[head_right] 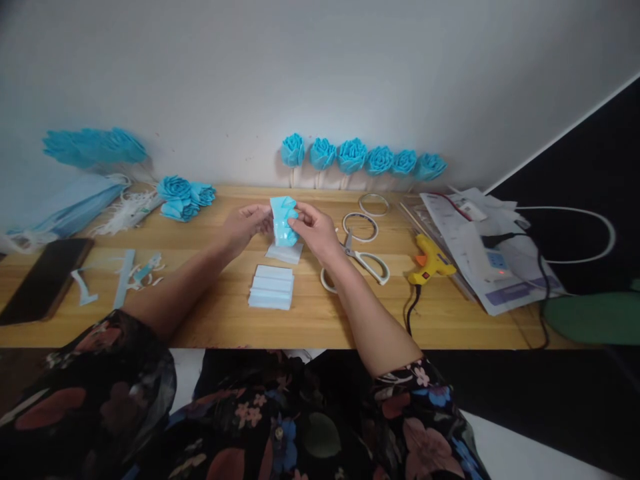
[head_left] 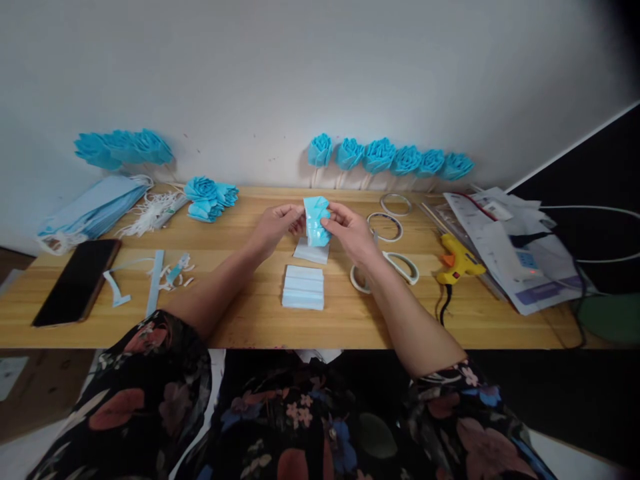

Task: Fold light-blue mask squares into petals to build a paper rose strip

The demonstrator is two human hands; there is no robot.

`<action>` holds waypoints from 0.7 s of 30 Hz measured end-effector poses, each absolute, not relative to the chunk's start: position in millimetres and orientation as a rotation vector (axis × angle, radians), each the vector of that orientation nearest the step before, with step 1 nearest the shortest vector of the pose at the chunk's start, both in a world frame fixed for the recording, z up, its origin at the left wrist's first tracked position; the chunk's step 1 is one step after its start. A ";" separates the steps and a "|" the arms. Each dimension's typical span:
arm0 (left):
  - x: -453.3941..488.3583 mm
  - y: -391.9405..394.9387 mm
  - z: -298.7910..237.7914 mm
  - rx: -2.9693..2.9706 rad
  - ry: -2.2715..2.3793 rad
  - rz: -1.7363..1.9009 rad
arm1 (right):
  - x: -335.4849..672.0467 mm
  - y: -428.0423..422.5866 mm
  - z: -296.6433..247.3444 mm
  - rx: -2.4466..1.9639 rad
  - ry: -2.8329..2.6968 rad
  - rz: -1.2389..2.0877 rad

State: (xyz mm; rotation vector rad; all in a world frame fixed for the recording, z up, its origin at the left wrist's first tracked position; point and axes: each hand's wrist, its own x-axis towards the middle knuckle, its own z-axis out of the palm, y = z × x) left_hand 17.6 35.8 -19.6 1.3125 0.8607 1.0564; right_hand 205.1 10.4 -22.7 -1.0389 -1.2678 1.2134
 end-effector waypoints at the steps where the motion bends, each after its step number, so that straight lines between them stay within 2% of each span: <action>1: 17.9 35.6 -19.9 1.306 0.857 1.031 | 205.7 11.4 -23.7 -1.049 -1.267 1.186; 17: 19.6 30.4 -15.7 1.387 0.876 0.994 | 205.3 11.1 -24.3 -1.073 -1.287 1.141; 21: 17.1 32.9 -15.0 1.362 0.906 1.066 | 205.5 8.4 -19.3 -1.075 -1.207 1.241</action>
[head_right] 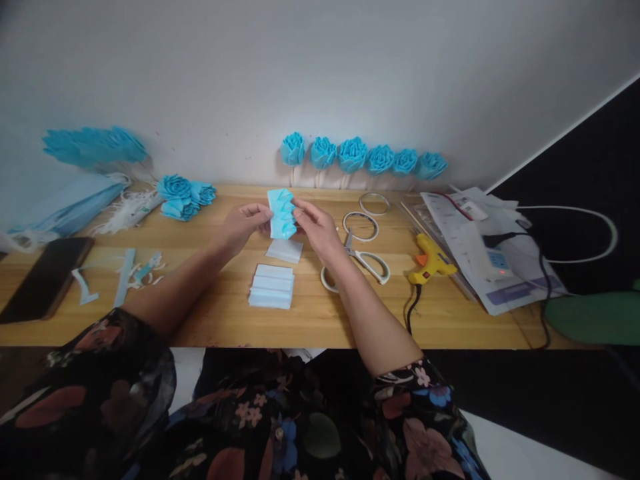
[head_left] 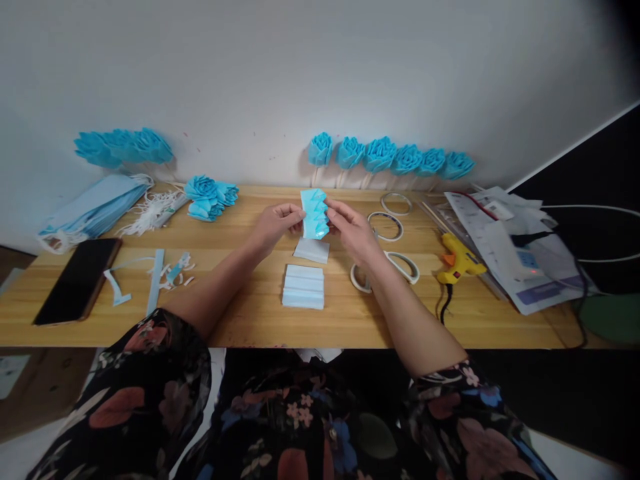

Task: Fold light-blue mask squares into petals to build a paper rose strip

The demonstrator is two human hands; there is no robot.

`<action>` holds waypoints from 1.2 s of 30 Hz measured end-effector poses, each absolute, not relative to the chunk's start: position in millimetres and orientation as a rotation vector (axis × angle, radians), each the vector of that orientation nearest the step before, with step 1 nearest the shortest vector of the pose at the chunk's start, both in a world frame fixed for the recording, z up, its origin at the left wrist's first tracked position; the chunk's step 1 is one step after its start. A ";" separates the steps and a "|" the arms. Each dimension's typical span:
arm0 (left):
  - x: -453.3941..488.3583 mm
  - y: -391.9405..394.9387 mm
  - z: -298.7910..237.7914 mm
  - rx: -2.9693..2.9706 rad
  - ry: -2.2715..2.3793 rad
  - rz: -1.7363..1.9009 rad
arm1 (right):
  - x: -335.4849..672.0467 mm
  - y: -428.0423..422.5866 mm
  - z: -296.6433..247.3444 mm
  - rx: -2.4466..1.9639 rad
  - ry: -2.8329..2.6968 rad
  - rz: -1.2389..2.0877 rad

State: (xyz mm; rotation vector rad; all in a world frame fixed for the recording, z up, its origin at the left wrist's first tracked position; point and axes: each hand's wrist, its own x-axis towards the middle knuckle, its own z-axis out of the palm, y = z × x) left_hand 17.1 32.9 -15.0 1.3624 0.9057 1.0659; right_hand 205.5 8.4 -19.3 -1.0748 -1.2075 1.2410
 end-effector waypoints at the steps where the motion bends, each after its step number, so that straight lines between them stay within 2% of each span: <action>1: 16.5 33.9 -15.2 1.354 0.915 1.089 | 204.9 7.4 -17.6 -1.066 -1.198 1.274; 18: 19.1 35.8 -23.3 1.345 0.733 1.013 | 203.6 8.2 -19.3 -1.046 -1.293 1.215; 36: 19.2 37.9 -19.6 1.261 0.806 1.081 | 210.4 10.7 -20.3 -1.113 -1.243 1.146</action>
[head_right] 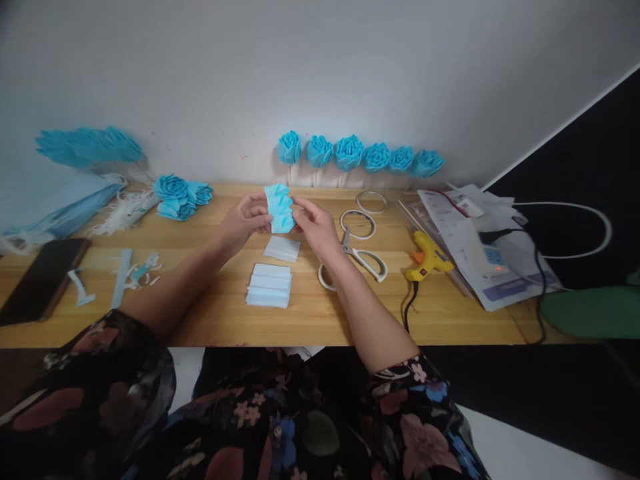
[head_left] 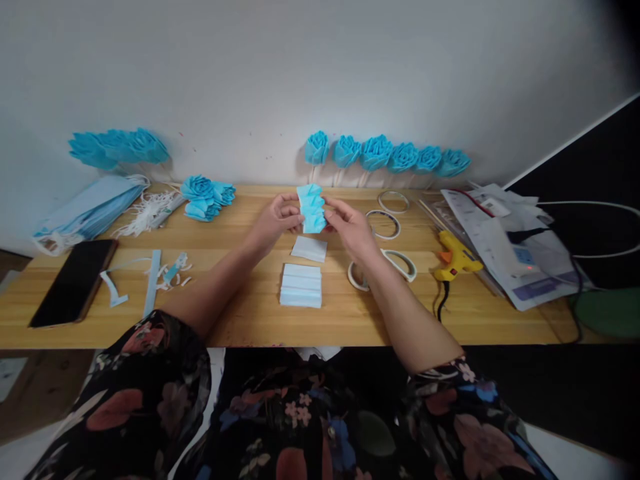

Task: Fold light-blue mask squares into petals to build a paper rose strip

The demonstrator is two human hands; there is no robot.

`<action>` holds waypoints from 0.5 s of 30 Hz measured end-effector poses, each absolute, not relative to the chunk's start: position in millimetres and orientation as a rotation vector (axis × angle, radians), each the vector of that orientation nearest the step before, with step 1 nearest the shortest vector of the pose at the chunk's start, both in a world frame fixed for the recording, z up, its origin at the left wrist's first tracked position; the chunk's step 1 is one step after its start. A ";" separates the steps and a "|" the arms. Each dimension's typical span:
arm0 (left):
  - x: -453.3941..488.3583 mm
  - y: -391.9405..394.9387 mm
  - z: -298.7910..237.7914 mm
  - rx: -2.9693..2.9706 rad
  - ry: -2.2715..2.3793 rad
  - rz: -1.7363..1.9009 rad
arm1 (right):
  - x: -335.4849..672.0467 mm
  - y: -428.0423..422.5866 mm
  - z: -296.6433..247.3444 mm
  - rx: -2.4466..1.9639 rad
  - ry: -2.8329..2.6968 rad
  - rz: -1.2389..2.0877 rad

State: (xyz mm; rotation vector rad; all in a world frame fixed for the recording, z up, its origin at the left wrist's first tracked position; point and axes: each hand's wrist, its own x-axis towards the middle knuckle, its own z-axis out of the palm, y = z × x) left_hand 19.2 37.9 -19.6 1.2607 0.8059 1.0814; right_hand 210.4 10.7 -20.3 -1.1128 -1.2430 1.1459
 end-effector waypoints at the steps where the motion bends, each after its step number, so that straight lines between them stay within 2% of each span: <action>1: 17.1 40.0 -19.7 1.265 0.828 1.091 | 211.8 11.8 -21.0 -1.121 -1.219 1.136; 6: -1.1 56.1 -24.2 1.306 1.125 1.161 | 218.3 14.5 -22.0 -1.193 -1.353 1.060; 12: -20.7 70.6 -36.2 1.396 1.463 1.193 | 219.5 4.8 -15.4 -1.488 -2.021 0.653; 15: -27.5 75.5 -39.6 1.533 1.574 1.250 | 217.9 0.8 -13.5 -1.622 -2.172 0.540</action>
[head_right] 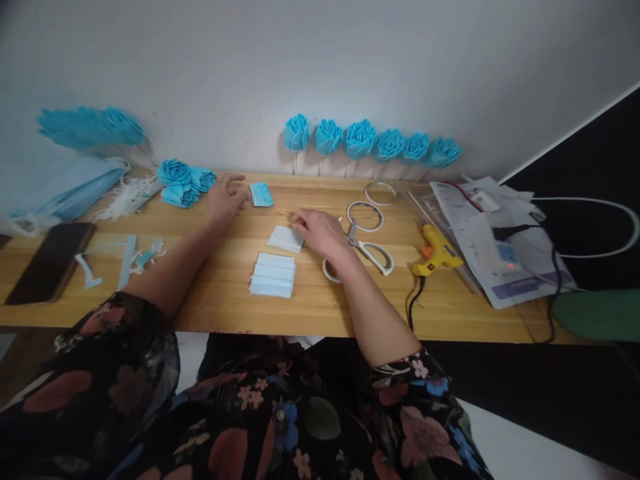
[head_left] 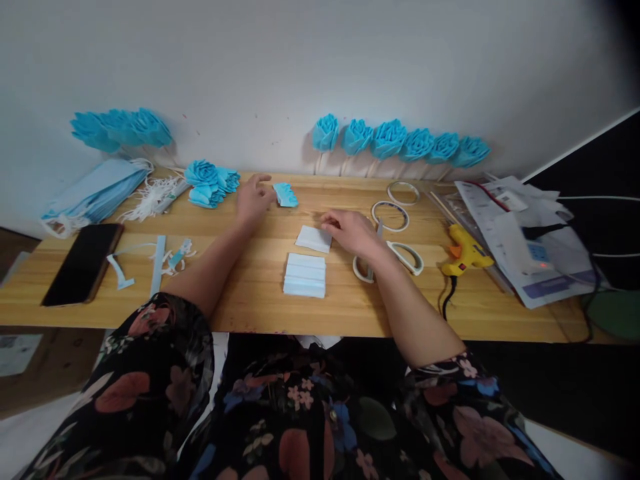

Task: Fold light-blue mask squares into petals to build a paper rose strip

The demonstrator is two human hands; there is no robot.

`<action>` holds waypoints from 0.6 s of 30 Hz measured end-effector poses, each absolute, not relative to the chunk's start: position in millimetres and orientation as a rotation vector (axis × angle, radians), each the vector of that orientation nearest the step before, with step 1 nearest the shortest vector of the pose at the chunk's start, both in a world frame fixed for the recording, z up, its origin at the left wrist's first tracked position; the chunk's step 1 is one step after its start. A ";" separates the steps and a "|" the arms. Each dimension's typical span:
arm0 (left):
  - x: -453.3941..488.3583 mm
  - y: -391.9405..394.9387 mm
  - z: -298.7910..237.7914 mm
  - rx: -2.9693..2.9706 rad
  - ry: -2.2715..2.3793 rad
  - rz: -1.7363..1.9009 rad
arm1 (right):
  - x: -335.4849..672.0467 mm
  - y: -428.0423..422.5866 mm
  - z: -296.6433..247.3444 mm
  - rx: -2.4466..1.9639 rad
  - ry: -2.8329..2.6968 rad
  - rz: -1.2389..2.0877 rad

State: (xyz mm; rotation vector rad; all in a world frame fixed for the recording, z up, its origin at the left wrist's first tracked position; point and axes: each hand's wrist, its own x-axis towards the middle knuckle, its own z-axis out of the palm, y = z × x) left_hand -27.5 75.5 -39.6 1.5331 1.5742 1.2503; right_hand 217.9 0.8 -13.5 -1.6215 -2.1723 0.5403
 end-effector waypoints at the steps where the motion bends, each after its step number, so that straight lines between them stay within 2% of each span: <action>1: -28.7 76.6 -39.8 1.589 1.611 1.289 | 217.0 0.1 -13.3 -1.651 -2.201 0.520; 7: -12.6 65.8 -29.4 1.785 1.546 1.351 | 209.2 -3.5 -12.3 -1.688 -2.340 0.495; 11: 9.7 45.7 -21.5 1.759 1.245 1.159 | 207.7 -3.9 -11.0 -1.563 -2.309 0.426; 18: 18.0 29.3 -15.9 1.461 1.023 0.879 | 209.7 -1.4 -12.2 -1.376 -2.048 0.595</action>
